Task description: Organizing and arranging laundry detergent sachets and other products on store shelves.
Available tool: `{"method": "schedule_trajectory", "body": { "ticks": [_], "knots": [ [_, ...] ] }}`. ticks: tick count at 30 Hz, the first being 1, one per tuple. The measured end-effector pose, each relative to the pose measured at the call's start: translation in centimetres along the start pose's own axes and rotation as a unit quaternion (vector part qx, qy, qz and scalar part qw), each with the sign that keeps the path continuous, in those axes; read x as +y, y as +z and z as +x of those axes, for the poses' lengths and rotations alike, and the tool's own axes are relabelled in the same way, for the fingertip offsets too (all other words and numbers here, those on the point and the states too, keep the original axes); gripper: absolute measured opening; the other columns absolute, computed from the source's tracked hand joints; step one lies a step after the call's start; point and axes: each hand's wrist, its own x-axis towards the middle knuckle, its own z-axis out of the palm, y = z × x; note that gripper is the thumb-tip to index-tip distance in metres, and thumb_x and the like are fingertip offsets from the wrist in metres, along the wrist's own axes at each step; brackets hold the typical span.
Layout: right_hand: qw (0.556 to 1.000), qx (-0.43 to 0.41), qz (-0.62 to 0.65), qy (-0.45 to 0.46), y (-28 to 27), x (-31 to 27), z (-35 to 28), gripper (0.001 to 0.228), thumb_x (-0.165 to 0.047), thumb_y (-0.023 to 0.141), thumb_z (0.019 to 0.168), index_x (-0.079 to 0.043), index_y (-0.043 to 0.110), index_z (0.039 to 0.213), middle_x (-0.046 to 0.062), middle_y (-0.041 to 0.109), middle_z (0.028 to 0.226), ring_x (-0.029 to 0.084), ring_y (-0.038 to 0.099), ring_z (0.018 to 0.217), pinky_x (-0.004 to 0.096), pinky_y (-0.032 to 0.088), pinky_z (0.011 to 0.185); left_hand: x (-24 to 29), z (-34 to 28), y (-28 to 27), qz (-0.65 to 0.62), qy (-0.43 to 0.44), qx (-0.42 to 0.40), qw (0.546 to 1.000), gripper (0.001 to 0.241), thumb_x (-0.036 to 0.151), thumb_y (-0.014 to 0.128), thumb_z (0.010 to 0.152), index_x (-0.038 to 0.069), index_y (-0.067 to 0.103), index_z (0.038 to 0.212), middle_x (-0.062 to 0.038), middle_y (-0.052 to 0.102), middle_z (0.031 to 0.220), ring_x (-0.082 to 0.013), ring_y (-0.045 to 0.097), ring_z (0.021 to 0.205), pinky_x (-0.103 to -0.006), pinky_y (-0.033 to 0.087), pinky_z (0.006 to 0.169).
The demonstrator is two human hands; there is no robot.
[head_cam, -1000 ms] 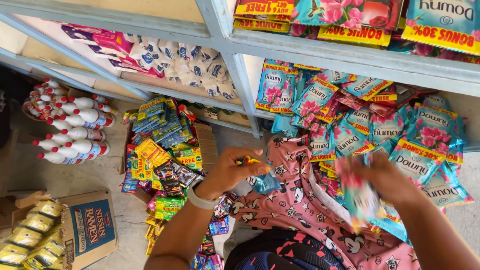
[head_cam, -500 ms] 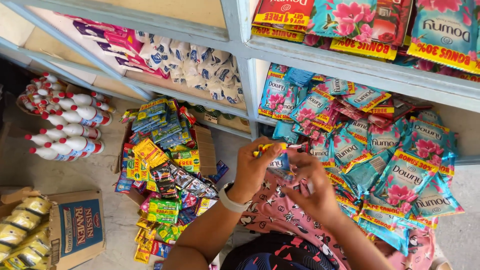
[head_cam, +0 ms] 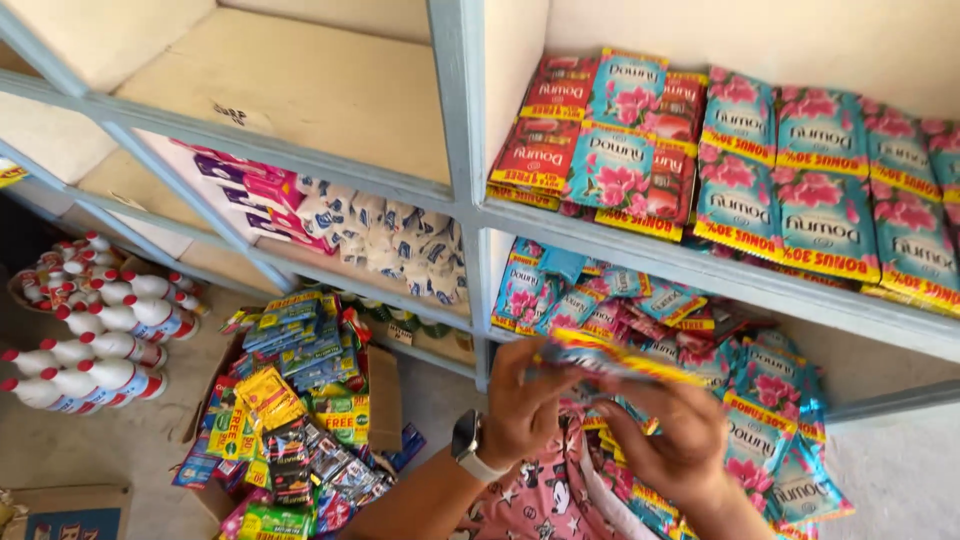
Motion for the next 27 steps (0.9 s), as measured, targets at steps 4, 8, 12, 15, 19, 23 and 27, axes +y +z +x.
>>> {"method": "schedule_trajectory", "body": {
  "ticks": [4,8,12,15,19,23,27],
  "knots": [
    [0.992,0.082,-0.093,-0.039,-2.3,5.0,4.1,0.034,-0.016,0.075,0.090,-0.001,0.065,0.118,0.014,0.071,0.117,0.033,0.067,0.109,0.041,0.051,0.103,0.6,11.0,-0.7,0.044,0.029,0.014,0.999,0.060,-0.009,0.057,0.092,0.023,0.063,0.143,-0.015,0.060,0.130,-0.0318,0.064,0.116,-0.0396,0.056,0.092],
    [0.971,0.072,-0.227,-0.006,-2.4,10.2,7.3,0.034,-0.019,0.069,0.109,-0.004,0.060,0.137,0.020,0.048,0.154,0.038,0.042,0.147,0.054,0.037,0.123,-1.2,22.1,1.1,0.096,0.055,0.027,0.994,0.067,-0.011,0.054,0.093,0.026,0.052,0.149,-0.012,0.055,0.137,-0.0307,0.064,0.121,-0.0354,0.057,0.096],
    [0.918,0.016,-0.397,-0.012,-1.1,12.0,7.3,0.037,-0.038,0.070,0.110,-0.014,0.066,0.138,0.013,0.043,0.161,0.038,0.028,0.156,0.062,0.020,0.127,-8.2,28.8,4.6,0.227,0.018,0.025,0.973,0.056,-0.004,0.061,0.085,0.016,0.060,0.138,-0.015,0.054,0.143,-0.0356,0.062,0.118,-0.0394,0.058,0.090],
    [0.913,-0.008,-0.407,-0.001,-1.1,12.3,7.0,0.029,-0.040,0.070,0.114,-0.020,0.067,0.134,0.009,0.046,0.159,0.036,0.029,0.156,0.060,0.016,0.130,-12.3,27.7,6.8,0.433,-0.029,-0.096,0.896,0.025,0.019,0.065,0.093,0.010,0.067,0.116,-0.020,0.048,0.155,-0.0418,0.052,0.131,-0.0524,0.053,0.095],
    [0.917,-0.030,-0.398,0.019,-1.3,12.2,6.9,0.024,-0.038,0.068,0.114,-0.022,0.070,0.130,0.005,0.051,0.157,0.033,0.031,0.158,0.058,0.017,0.130,-10.4,25.7,6.3,0.424,-0.138,-0.287,0.848,0.049,0.055,0.051,0.100,0.017,0.068,0.126,-0.013,0.046,0.155,-0.0439,0.041,0.144,-0.0667,0.033,0.114],
    [0.896,-0.068,-0.440,0.001,-1.1,12.3,6.9,0.028,-0.044,0.066,0.112,-0.023,0.073,0.129,-0.001,0.058,0.147,0.028,0.037,0.152,0.058,0.018,0.130,-11.9,24.7,6.4,0.367,-0.181,-0.305,0.860,0.083,0.070,0.034,0.093,0.008,0.050,0.145,-0.017,0.038,0.160,-0.0491,0.029,0.144,-0.0668,0.022,0.113],
    [0.887,-0.078,-0.456,-0.012,-1.1,12.7,6.7,0.030,-0.047,0.065,0.112,-0.024,0.073,0.131,-0.004,0.064,0.143,0.025,0.042,0.146,0.057,0.020,0.129,-12.3,25.1,6.3,0.382,-0.229,-0.301,0.843,0.085,0.071,0.029,0.096,0.007,0.050,0.147,-0.017,0.037,0.161,-0.0457,0.031,0.148,-0.0654,0.021,0.118]
  ]
}}
